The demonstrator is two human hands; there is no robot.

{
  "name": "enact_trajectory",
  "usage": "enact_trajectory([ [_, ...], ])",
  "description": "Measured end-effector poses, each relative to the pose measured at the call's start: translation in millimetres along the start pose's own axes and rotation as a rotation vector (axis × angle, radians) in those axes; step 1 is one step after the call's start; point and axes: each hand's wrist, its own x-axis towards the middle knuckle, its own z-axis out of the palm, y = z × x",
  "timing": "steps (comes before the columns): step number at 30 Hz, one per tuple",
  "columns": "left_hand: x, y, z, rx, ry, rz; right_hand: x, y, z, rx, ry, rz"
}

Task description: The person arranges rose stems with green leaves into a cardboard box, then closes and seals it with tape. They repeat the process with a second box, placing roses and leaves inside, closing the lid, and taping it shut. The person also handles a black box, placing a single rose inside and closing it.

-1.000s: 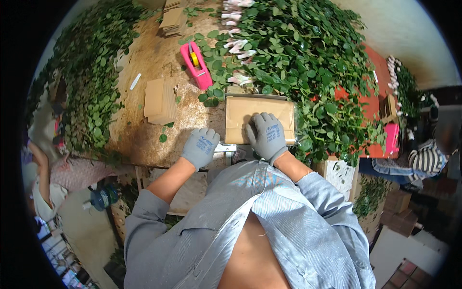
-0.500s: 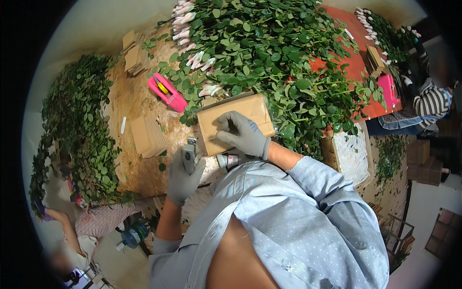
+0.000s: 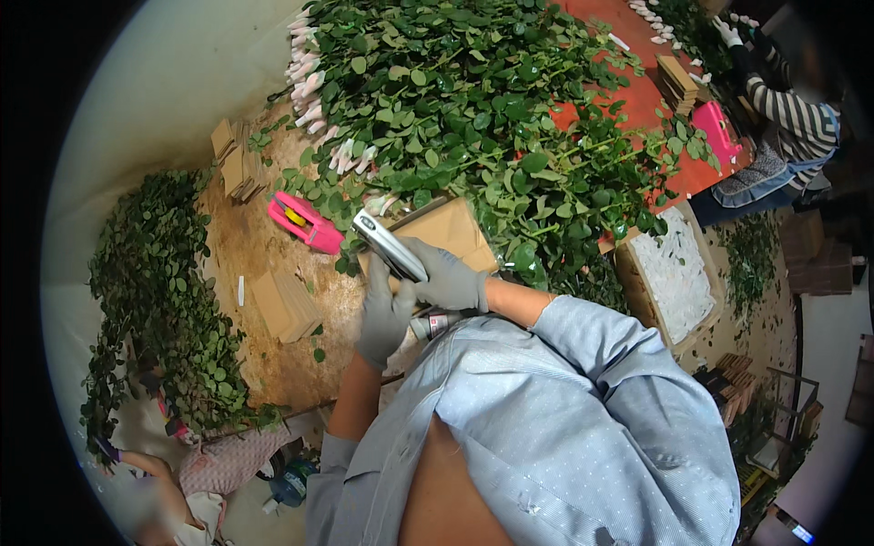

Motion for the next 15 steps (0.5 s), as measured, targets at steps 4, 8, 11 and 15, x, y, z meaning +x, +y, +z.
enact_trajectory([
  [4,-13,9,3,0.287,-0.102,0.113,-9,-7,-10,0.157,0.147,-0.026],
  [8,-22,5,12,0.557,-0.074,0.202,-30,-52,-53,-0.065,0.194,-0.222],
  [11,-20,4,14,0.671,-0.046,0.268,-44,-61,-87,-0.234,0.122,-0.159],
  [15,-25,-4,17,0.698,-0.033,0.281,-59,-72,-123,-0.564,-0.110,0.218],
])
